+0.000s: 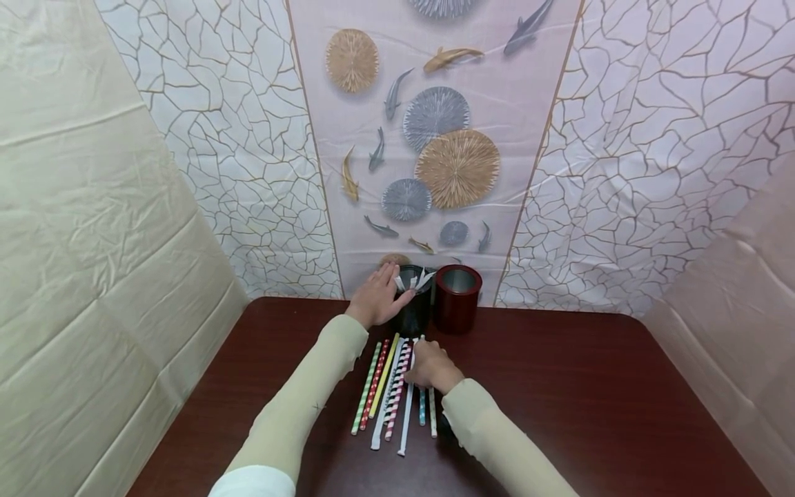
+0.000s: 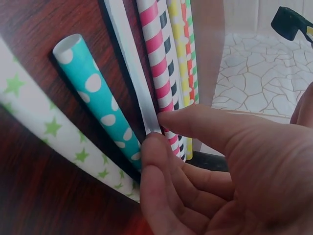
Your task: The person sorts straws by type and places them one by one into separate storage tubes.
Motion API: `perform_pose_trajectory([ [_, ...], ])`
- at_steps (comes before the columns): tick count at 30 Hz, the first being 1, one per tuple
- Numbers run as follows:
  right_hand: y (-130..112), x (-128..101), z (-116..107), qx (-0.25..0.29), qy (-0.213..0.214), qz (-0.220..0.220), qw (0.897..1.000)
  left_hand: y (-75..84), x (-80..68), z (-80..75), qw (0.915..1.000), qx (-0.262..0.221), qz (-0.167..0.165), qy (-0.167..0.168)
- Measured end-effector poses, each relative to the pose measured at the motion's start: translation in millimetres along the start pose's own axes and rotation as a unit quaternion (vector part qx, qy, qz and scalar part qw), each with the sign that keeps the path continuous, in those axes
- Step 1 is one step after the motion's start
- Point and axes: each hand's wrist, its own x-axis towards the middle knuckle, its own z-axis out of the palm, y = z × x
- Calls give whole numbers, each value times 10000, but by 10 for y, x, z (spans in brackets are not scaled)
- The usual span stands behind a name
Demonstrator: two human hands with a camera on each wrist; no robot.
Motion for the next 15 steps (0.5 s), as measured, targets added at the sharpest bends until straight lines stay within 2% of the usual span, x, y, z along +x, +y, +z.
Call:
perform_pose_trajectory([
  [9, -16, 27, 4, 172, 33, 214, 9996, -3, -1, 8, 10000, -4, 27, -11],
  [15, -9, 92, 28, 547, -2, 560, 9969, 3, -24, -6, 9999, -15, 53, 127],
])
